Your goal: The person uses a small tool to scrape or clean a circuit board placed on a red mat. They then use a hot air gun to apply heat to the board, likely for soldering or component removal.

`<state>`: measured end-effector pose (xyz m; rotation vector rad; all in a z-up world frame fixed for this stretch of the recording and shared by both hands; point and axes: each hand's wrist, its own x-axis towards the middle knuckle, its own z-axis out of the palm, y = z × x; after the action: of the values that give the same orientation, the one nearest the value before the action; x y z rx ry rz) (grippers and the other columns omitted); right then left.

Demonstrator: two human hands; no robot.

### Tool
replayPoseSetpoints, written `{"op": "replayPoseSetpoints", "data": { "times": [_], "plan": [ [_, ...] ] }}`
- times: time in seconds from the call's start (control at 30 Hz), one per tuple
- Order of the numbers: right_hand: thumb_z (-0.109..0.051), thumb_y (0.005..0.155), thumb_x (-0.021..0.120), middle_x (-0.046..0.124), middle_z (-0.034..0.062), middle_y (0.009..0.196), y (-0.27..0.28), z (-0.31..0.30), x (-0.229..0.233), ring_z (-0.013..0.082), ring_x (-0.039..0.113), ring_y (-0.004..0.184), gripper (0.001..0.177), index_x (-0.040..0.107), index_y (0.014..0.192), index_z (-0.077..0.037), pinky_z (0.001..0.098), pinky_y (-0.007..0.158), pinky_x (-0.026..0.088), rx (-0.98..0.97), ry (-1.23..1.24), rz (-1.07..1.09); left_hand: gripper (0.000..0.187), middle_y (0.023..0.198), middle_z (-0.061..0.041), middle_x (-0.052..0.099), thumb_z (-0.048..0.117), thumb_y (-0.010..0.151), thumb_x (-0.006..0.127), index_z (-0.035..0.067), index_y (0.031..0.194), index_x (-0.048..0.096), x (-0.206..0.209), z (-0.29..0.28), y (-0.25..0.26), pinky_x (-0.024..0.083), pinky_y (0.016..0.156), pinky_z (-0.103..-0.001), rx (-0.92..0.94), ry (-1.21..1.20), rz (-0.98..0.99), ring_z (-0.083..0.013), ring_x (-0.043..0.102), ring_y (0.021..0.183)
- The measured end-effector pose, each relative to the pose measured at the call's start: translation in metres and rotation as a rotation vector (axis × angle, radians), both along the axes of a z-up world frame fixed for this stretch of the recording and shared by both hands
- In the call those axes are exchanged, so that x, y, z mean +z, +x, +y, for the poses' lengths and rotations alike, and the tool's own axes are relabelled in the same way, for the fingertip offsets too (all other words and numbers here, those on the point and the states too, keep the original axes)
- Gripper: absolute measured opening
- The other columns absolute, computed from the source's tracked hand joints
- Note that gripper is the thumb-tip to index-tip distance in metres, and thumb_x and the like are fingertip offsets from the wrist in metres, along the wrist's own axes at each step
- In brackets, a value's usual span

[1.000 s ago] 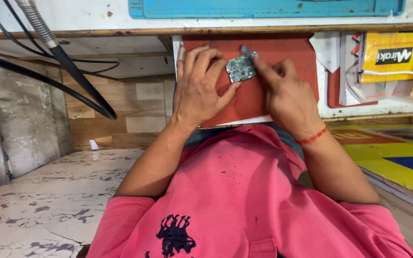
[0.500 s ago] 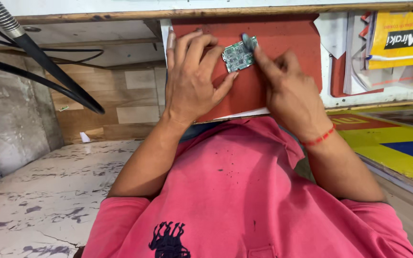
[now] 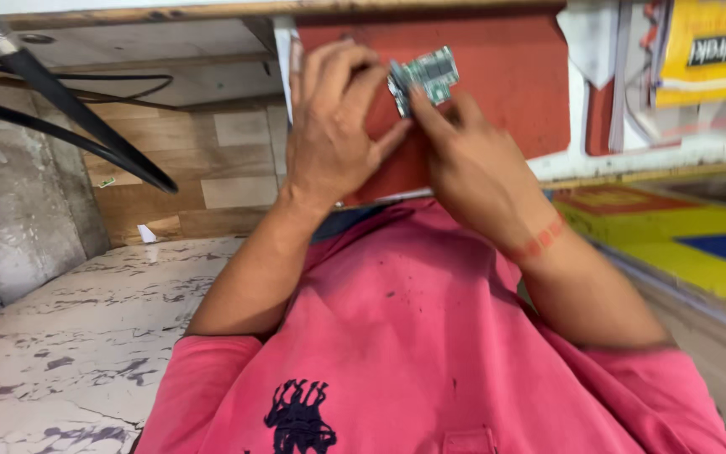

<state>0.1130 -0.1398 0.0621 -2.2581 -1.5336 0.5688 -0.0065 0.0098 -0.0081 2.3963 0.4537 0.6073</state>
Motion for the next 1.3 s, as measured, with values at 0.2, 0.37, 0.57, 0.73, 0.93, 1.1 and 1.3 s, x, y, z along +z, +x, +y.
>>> {"op": "replayPoseSetpoints", "data": {
  "times": [0.2, 0.37, 0.57, 0.73, 0.93, 1.1, 1.3],
  "plan": [
    [-0.003, 0.092, 0.052, 0.061, 0.0233, 0.106, 0.003, -0.003, -0.006, 0.0451, 0.066, 0.077, 0.055, 0.052, 0.147, -0.008, 0.0525, 0.066, 0.054, -0.061, -0.129, 0.069, 0.059, 0.125, -0.011, 0.058, 0.025, 0.073, 0.095, 0.003, 0.120, 0.068, 0.004, 0.003, 0.005, 0.028, 0.119, -0.060, 0.011, 0.066, -0.026, -0.0345, 0.052, 0.126],
    [0.000, 0.092, 0.053, 0.061, 0.0216, 0.111, 0.007, -0.017, -0.034, 0.0433, 0.066, 0.078, 0.056, 0.055, 0.147, -0.010, 0.0504, 0.066, 0.054, -0.040, -0.024, 0.008, 0.055, 0.128, -0.009, 0.058, 0.024, 0.077, 0.093, 0.004, 0.122, 0.068, -0.001, 0.000, 0.004, 0.030, 0.121, -0.060, -0.001, 0.045, 0.002, -0.0336, 0.051, 0.130],
    [0.003, 0.095, 0.054, 0.062, 0.0163, 0.113, 0.016, -0.028, -0.030, 0.0383, 0.068, 0.085, 0.057, 0.060, 0.149, -0.015, 0.0468, 0.072, 0.056, -0.075, 0.077, -0.111, 0.051, 0.129, -0.009, 0.058, 0.030, 0.085, 0.089, 0.004, 0.123, 0.068, 0.000, -0.004, -0.004, 0.033, 0.115, -0.057, 0.007, 0.021, 0.040, -0.0336, 0.050, 0.130],
    [-0.001, 0.095, 0.057, 0.063, 0.0169, 0.107, 0.029, -0.024, -0.025, 0.0373, 0.067, 0.075, 0.053, 0.062, 0.145, -0.018, 0.0476, 0.064, 0.055, -0.076, -0.027, -0.113, 0.047, 0.126, -0.010, 0.057, 0.031, 0.086, 0.088, 0.003, 0.118, 0.069, 0.003, 0.000, 0.011, 0.028, 0.118, -0.062, 0.006, 0.120, 0.031, -0.0339, 0.050, 0.128],
    [-0.004, 0.097, 0.058, 0.064, 0.0158, 0.108, 0.032, -0.025, -0.034, 0.0370, 0.067, 0.078, 0.050, 0.062, 0.145, -0.018, 0.0480, 0.066, 0.055, 0.002, 0.040, -0.052, 0.047, 0.125, -0.008, 0.058, 0.032, 0.083, 0.087, 0.003, 0.116, 0.070, -0.002, -0.002, 0.004, 0.027, 0.119, -0.065, 0.023, 0.125, 0.040, -0.0319, 0.051, 0.126],
    [0.001, 0.093, 0.055, 0.063, 0.0169, 0.105, 0.039, -0.029, -0.032, 0.0383, 0.067, 0.079, 0.057, 0.062, 0.146, -0.019, 0.0483, 0.065, 0.055, -0.016, -0.014, -0.095, 0.047, 0.125, -0.009, 0.057, 0.033, 0.085, 0.088, 0.004, 0.117, 0.071, 0.000, -0.002, 0.010, 0.028, 0.118, -0.063, 0.018, 0.098, 0.029, -0.0325, 0.050, 0.127],
    [0.003, 0.094, 0.054, 0.063, 0.0199, 0.110, 0.040, -0.036, -0.038, 0.0405, 0.067, 0.080, 0.058, 0.059, 0.149, -0.014, 0.0493, 0.071, 0.055, -0.054, -0.015, -0.124, 0.046, 0.125, -0.007, 0.057, 0.033, 0.086, 0.090, 0.005, 0.117, 0.071, -0.004, -0.004, 0.007, 0.027, 0.119, -0.063, 0.022, 0.142, 0.011, -0.0316, 0.050, 0.127]
  ]
}}
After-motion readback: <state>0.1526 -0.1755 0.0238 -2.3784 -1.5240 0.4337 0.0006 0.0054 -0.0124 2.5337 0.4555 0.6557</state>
